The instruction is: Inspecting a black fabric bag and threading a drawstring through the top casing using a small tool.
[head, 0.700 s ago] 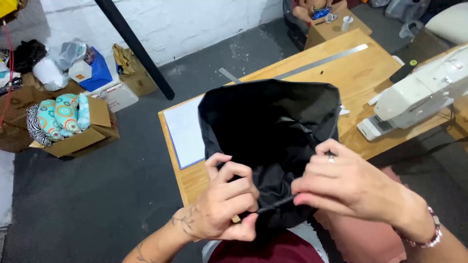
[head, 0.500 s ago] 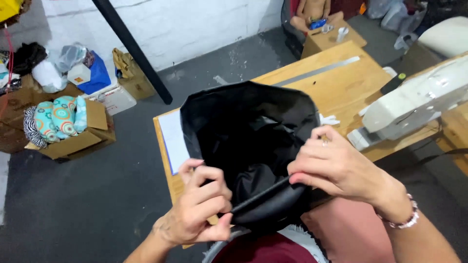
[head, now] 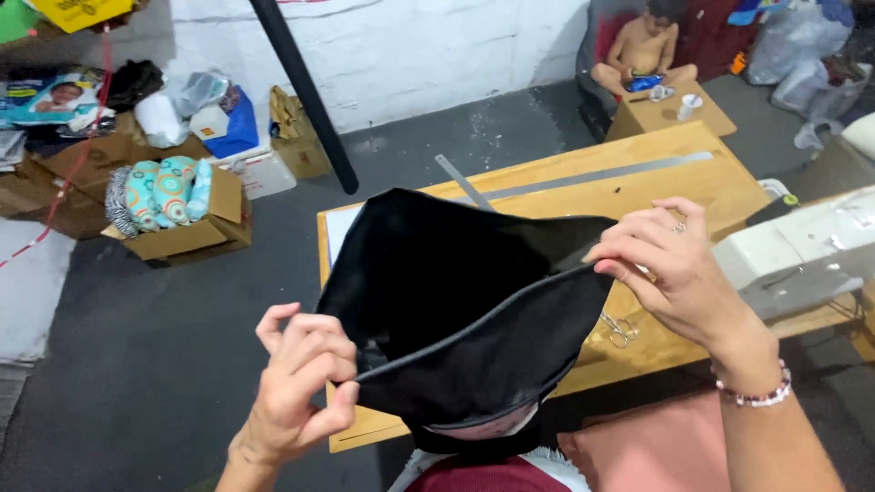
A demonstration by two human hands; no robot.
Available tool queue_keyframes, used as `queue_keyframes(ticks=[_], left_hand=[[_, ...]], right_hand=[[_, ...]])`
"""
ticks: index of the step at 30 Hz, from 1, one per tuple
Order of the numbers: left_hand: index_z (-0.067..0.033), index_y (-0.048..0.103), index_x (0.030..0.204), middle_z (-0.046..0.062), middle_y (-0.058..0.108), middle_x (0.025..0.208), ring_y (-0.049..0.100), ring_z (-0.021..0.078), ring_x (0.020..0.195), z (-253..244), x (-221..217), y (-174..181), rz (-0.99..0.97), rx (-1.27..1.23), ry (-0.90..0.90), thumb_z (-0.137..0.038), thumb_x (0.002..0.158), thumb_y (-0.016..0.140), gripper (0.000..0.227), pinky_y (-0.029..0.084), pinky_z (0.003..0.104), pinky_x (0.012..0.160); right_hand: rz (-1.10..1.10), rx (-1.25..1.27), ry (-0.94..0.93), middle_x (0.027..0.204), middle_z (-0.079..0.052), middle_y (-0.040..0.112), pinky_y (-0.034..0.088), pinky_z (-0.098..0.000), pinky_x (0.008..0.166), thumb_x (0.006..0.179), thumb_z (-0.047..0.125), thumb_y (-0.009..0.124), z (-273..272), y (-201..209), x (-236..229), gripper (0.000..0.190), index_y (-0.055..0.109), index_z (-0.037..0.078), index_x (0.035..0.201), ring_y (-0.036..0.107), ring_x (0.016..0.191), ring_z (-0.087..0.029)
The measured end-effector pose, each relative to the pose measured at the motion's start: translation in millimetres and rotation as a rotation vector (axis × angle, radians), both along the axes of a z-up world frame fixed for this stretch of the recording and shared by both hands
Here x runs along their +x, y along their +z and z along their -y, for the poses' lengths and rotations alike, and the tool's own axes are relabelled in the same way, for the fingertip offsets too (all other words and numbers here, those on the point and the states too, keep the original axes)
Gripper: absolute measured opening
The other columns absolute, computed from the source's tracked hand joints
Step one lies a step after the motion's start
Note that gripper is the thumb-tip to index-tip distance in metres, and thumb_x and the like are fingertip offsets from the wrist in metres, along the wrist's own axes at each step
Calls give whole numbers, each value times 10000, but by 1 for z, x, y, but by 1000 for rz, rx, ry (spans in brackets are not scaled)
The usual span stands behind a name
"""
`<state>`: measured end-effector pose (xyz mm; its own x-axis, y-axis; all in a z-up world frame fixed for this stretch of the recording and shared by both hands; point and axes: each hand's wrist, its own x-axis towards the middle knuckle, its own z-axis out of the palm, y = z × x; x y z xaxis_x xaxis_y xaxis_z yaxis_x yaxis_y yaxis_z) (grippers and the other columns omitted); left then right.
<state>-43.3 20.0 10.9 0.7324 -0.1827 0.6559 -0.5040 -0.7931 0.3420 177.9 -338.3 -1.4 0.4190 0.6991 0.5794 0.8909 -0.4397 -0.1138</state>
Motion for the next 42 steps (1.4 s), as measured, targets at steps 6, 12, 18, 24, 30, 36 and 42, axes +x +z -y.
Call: queue_keyframes(ticks=[6,12,18,24,30,36,42], left_hand=[[-39,607,866,110,604,890,546,251,734,36,7,20,22,90,-205,-158,944,660,152,478,391,733],[-50,610,931,106,622,921,568,232,753,67,13,26,50,47,-270,-244,999,608,206,423,374,698],[-68,635,979,37,663,876,574,212,717,61,9,43,19,71,-123,-184,987,638,117,437,342,709],[-65,629,927,46,668,831,593,196,679,78,9,38,45,26,-84,-114,982,625,74,401,323,674],[-93,644,951,18,669,845,602,179,699,73,10,42,-29,12,-101,-136,973,629,50,397,313,674],[-63,650,949,49,661,870,626,208,769,57,16,45,-78,-2,-273,-128,970,635,71,442,344,755],[-24,670,975,86,658,857,606,259,769,54,23,39,-84,14,-369,-27,1018,570,109,474,380,738]], right_hand=[[-111,180,277,1157,-49,674,398,-487,1088,924,272,632,-43,38,-73,263,672,138,1148,620,1088,-231],[-198,171,440,951,-14,702,529,-409,901,943,233,665,-69,27,-120,236,678,98,1137,604,817,-253],[-81,148,177,898,16,716,468,-340,765,898,196,683,-38,24,-111,123,715,132,997,621,774,-192],[-106,172,239,1021,-50,719,509,-370,874,893,177,669,-35,32,-115,264,680,70,1134,664,881,-211],[-91,235,259,779,87,671,417,-361,904,807,275,774,-51,32,-132,153,739,189,928,587,687,-95],[-70,231,237,791,77,683,430,-391,935,832,238,739,-64,25,-126,65,729,199,882,614,716,-96],[-104,264,309,759,63,683,432,-431,989,895,268,635,-84,25,-126,120,723,191,863,669,686,-98]])
